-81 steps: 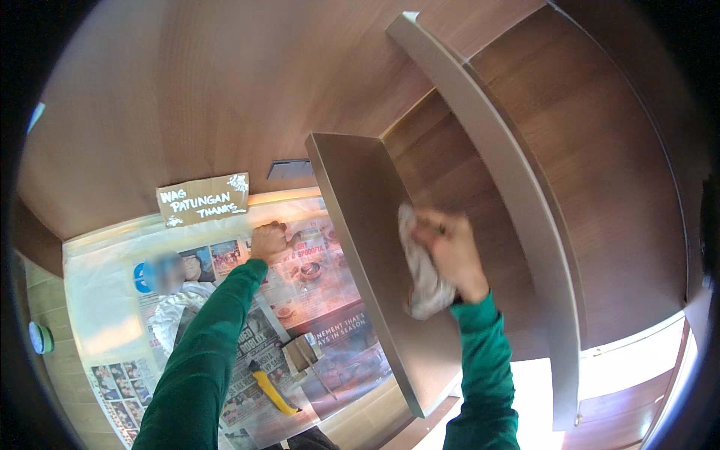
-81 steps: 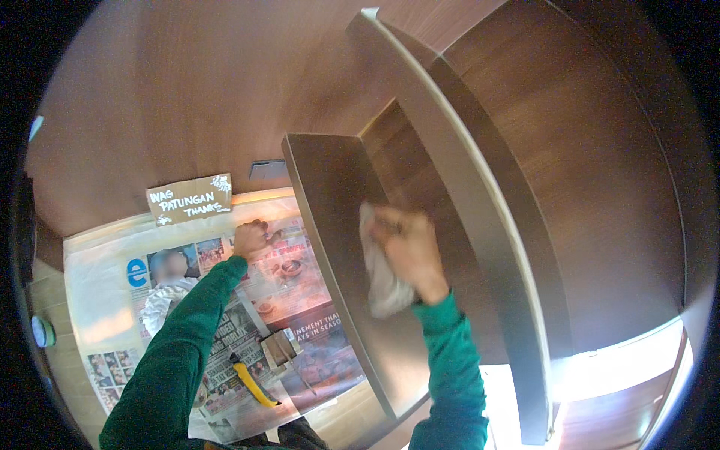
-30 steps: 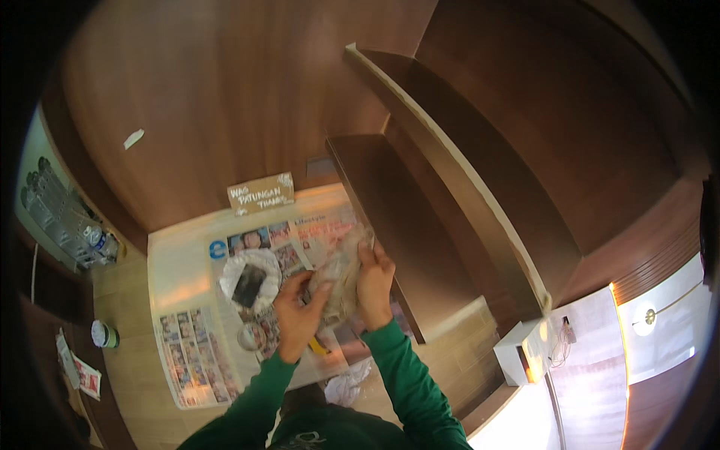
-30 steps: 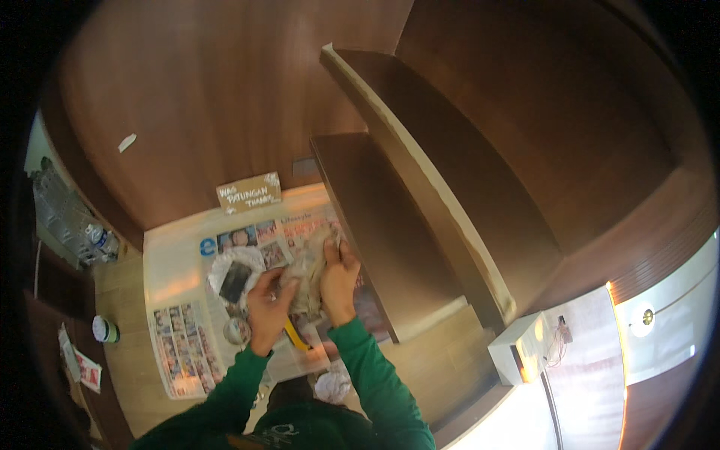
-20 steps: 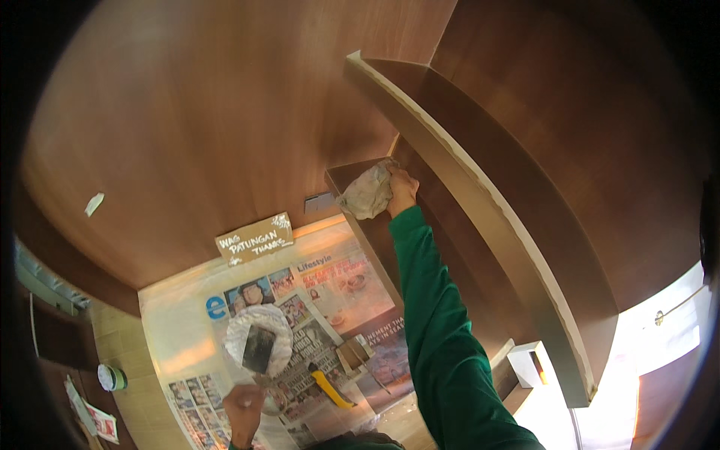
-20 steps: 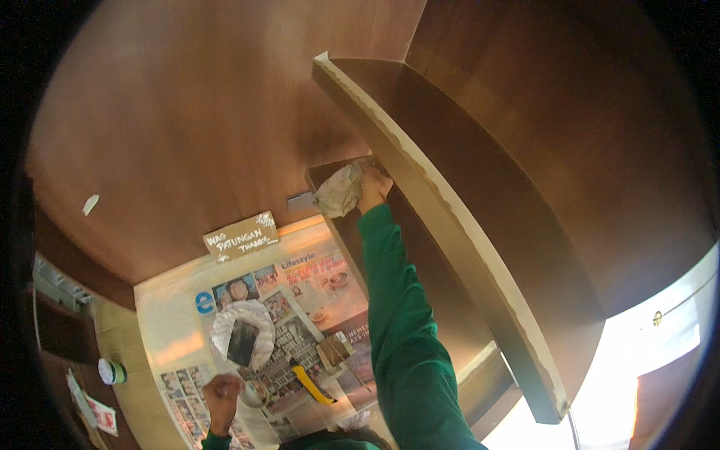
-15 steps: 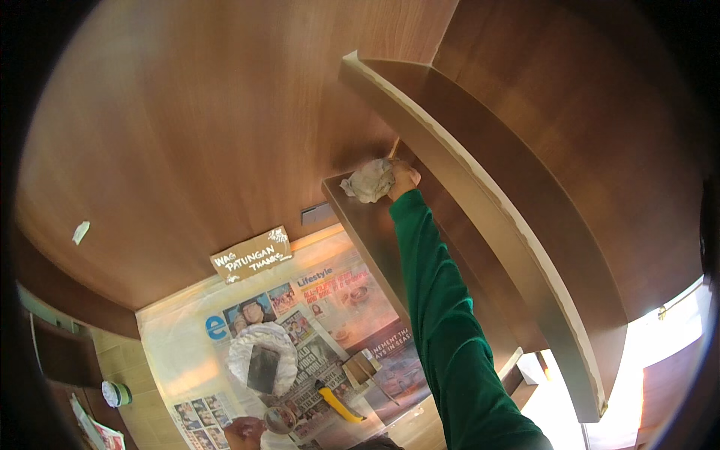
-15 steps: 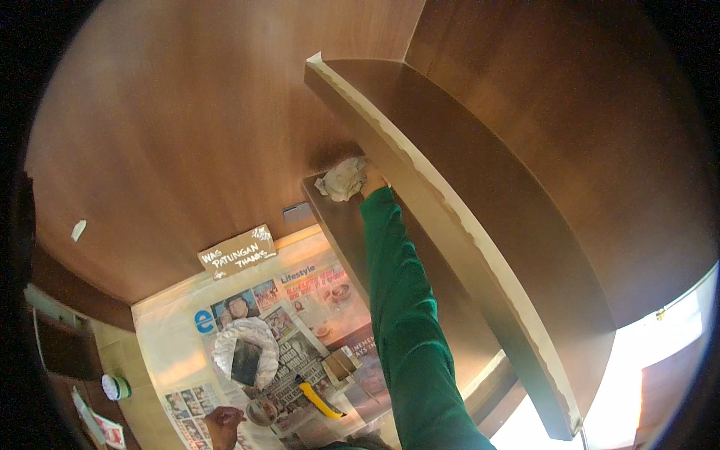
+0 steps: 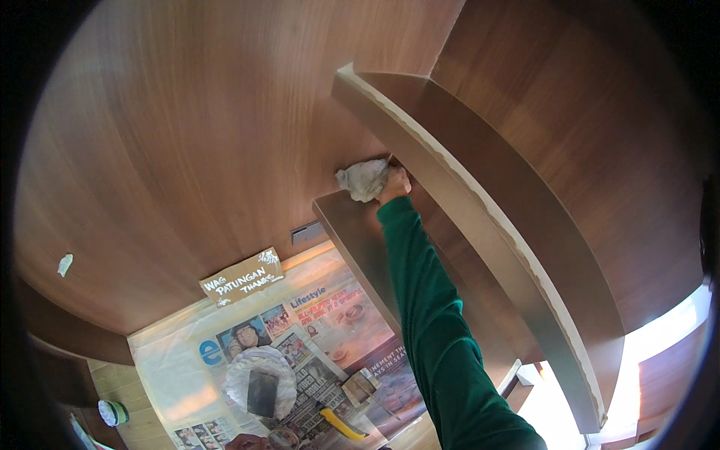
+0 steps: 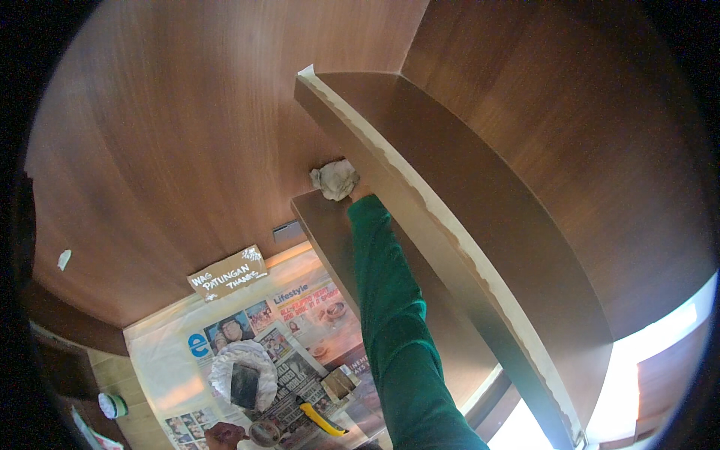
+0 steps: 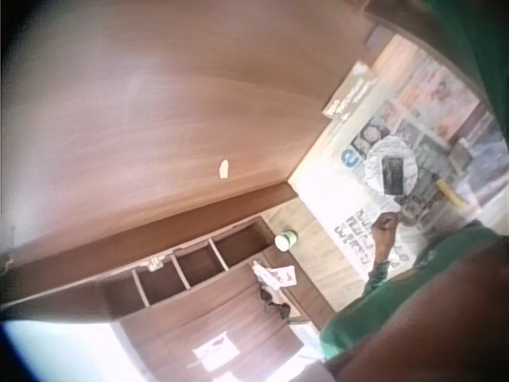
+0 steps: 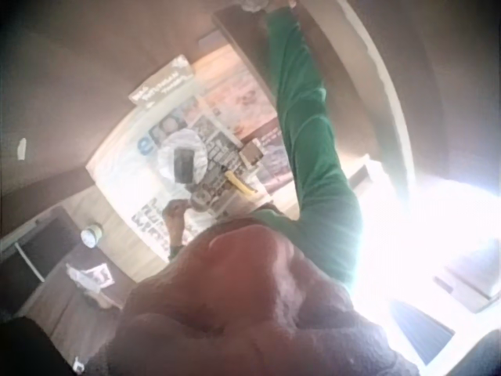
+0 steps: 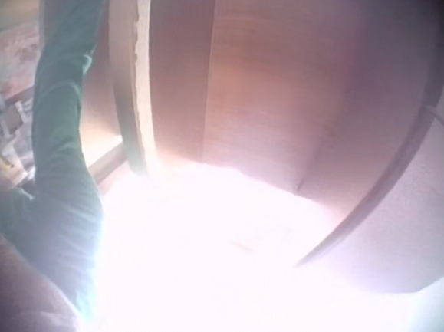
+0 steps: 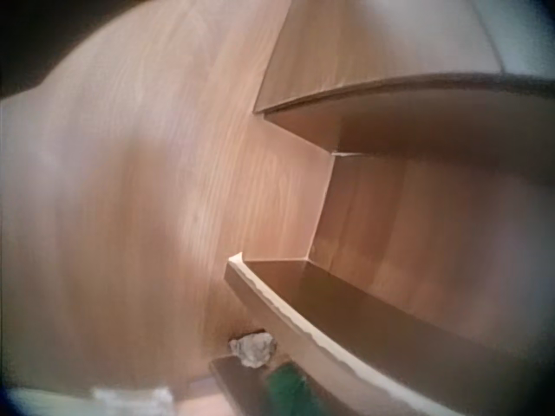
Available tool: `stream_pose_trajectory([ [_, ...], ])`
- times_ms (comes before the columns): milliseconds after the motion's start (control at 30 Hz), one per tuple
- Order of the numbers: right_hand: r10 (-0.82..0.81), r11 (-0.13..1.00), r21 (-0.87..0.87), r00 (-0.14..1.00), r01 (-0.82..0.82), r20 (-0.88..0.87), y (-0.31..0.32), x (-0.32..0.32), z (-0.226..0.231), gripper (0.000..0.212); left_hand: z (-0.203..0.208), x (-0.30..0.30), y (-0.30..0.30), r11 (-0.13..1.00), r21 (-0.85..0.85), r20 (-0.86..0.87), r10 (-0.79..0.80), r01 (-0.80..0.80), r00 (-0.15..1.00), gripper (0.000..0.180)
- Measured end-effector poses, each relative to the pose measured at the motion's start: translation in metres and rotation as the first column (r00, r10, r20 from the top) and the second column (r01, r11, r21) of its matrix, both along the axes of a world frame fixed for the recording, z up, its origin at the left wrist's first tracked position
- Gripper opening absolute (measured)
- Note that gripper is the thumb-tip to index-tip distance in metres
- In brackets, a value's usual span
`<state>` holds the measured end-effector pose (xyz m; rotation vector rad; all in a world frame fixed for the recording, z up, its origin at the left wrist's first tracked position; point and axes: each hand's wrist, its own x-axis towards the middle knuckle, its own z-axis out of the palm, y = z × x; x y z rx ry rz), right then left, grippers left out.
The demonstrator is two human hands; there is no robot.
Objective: The person wipes a wooden cabinet with a cloth, then uses a paintbrush to apply a substance to the cabinet edges. The person also uses a utility knife to scrape or trim the cabinet surface. The actions occur in a room with a bed, fan, and large windows.
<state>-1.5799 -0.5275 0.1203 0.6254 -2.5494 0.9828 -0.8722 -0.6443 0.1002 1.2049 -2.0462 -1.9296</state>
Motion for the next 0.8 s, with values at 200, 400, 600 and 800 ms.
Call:
stream_pose_trajectory([
  [200,0.315,0.348,-0.926,0.949,-0.145,-0.030,0.000,0.003,-0.006,0.029,-0.007,-0.002,0.008,0.989,-0.077,0.016,-0.128,0.129,0.992,0.014],
  [400,0.552,0.246,-0.881,0.689,0.403,0.470,0.027,0.088,0.003,0.028,-0.016,-0.019,0.005,0.958,-0.156,0.036,-0.236,0.239,0.971,0.015],
  [600,0.058,0.985,-0.156,0.992,-0.075,-0.108,0.009,0.035,-0.020,0.026,-0.025,-0.019,-0.004,0.971,-0.113,0.037,-0.210,0.212,0.977,0.013],
  [800,-0.023,0.996,0.073,0.952,0.047,-0.304,-0.003,-0.030,-0.044,0.026,-0.023,-0.017,-0.007,0.978,-0.124,0.062,-0.163,0.169,0.985,0.009],
])
